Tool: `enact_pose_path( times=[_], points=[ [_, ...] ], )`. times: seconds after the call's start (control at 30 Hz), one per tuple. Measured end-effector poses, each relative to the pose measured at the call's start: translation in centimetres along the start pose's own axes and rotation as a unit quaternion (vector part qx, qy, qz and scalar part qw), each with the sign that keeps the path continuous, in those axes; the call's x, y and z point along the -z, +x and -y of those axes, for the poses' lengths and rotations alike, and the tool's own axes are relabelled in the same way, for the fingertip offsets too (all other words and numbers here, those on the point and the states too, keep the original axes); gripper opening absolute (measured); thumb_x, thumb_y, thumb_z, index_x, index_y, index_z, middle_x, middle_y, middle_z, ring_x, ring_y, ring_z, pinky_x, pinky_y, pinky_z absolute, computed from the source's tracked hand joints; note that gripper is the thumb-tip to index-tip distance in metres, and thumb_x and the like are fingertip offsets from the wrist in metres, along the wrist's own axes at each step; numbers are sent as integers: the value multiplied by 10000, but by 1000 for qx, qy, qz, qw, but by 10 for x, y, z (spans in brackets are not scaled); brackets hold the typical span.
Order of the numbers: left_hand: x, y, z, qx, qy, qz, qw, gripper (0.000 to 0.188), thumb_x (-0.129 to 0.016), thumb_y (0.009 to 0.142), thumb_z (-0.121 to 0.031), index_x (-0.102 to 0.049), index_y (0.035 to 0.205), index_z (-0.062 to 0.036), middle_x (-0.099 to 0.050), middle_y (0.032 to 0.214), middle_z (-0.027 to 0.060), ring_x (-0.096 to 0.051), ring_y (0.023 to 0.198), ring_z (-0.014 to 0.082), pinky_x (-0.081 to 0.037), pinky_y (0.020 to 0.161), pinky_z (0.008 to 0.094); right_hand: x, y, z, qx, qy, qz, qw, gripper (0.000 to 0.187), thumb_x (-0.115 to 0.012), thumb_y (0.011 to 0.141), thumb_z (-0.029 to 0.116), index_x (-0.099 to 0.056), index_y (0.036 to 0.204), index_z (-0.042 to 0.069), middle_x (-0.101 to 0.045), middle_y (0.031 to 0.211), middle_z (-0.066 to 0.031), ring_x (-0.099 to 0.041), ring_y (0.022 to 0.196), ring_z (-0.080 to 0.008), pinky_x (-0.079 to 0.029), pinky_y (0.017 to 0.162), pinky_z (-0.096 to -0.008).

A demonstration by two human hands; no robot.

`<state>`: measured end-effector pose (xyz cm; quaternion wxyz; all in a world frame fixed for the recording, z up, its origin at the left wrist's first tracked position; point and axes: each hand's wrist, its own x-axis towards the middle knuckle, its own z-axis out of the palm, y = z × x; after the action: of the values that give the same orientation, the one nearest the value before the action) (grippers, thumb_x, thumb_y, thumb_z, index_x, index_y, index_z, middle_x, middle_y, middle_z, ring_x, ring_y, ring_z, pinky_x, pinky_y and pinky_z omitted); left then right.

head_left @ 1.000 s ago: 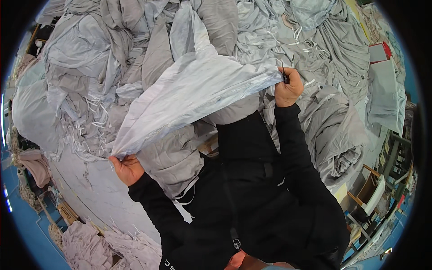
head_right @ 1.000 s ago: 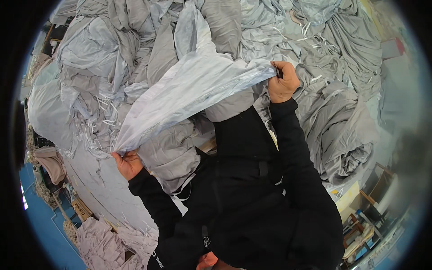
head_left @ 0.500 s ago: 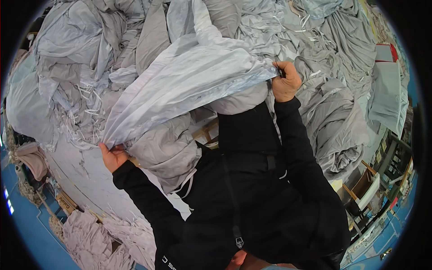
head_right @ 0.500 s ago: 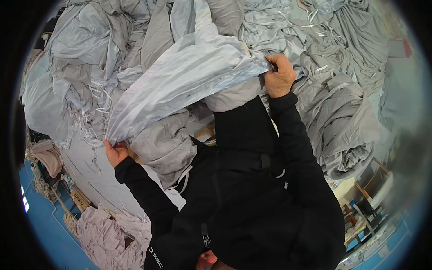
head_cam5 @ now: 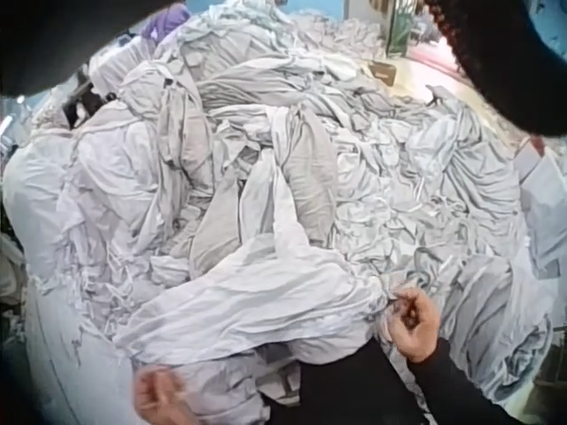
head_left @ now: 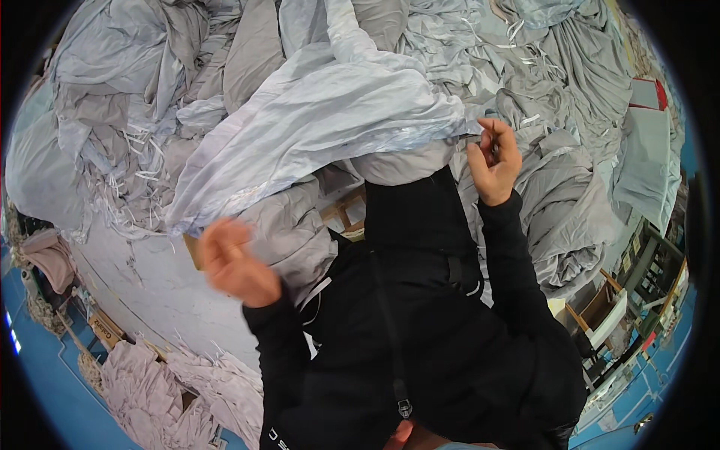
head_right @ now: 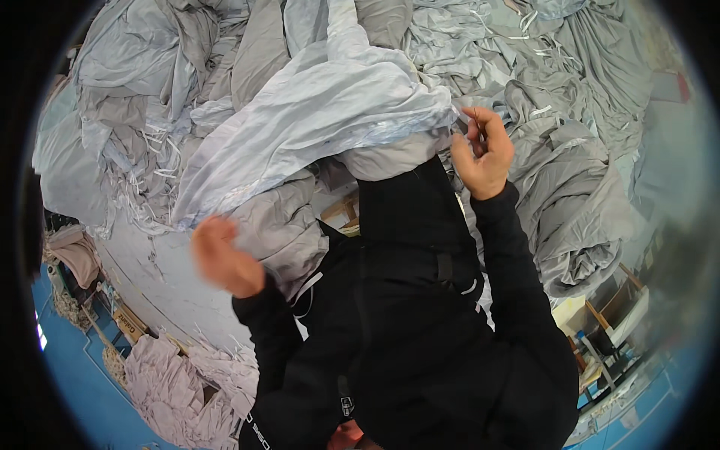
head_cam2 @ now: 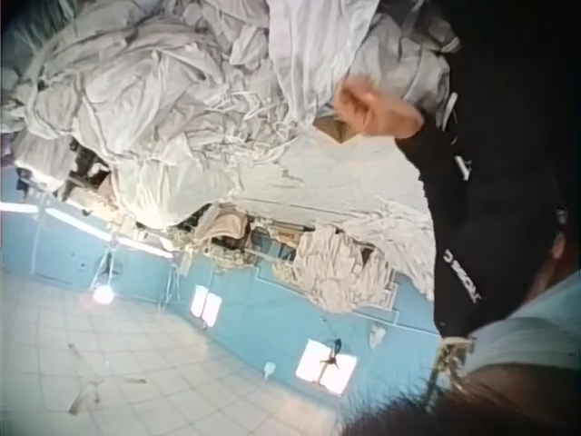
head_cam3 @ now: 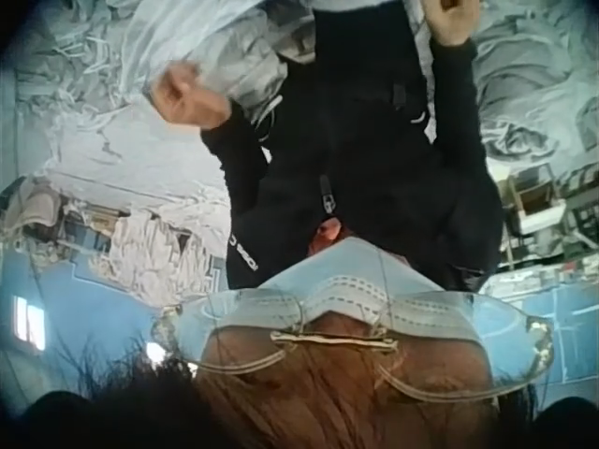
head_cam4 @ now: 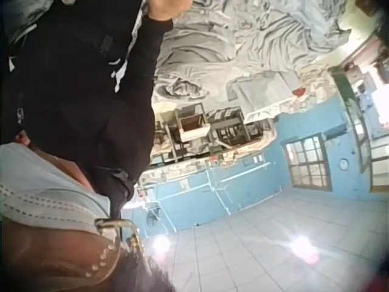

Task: Trimming loose threads from white fabric pieces using a small hand-held thread clipper.

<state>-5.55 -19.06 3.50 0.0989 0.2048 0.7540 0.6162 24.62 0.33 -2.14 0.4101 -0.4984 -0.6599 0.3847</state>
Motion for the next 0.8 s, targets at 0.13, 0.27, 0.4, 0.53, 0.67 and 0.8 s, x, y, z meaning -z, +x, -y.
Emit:
enact_pose_path(
  times=[0.13,0.27,0.4,0.53,0.67,0.8],
  points=[
    [-104,-26,-42,-87,82,317,941,311,-758,796,-79,-637,1065,22,-627,994,134,-616,790,216,-500,686,293,-25,11,42,140,-25,42,989,247,-635,783,-42,-634,1028,-10,-559,839,-29,-492,693,-84,-389,612,-198],
    [-151,-31,-13,-137,171,299,929,288,-761,776,-163,-601,924,26,-609,906,173,-604,796,367,-490,689,426,-46,24,60,151,8,128,980,220,-660,820,22,-633,1034,-18,-589,860,-63,-532,714,-126,-431,646,-243],
    [-159,-37,-5,-80,169,298,936,225,-754,761,-147,-600,837,-1,-615,838,153,-614,758,354,-485,660,426,-51,28,50,114,31,199,973,217,-664,882,107,-637,1052,-24,-592,864,-80,-550,752,-162,-446,689,-278],
    [-158,-36,-4,-117,156,287,938,129,-724,780,-104,-625,797,-22,-618,777,128,-614,694,332,-482,624,410,-47,34,43,88,25,264,960,244,-661,892,103,-641,1103,-19,-586,878,-78,-543,764,-172,-438,697,-282],
    [-151,-35,9,-96,95,299,945,64,-696,809,-50,-642,827,-19,-630,754,121,-630,667,282,-489,611,362,-40,39,50,80,24,308,948,291,-693,867,116,-650,1129,-2,-583,873,-71,-537,764,-173,-434,692,-278],
    [-147,-40,16,85,-53,292,951,56,-681,855,-27,-637,845,8,-656,752,84,-626,652,152,-489,611,270,-36,37,50,101,-31,302,947,331,-729,820,85,-665,1137,16,-586,856,-68,-549,734,-167,-439,657,-274]
  ],
)
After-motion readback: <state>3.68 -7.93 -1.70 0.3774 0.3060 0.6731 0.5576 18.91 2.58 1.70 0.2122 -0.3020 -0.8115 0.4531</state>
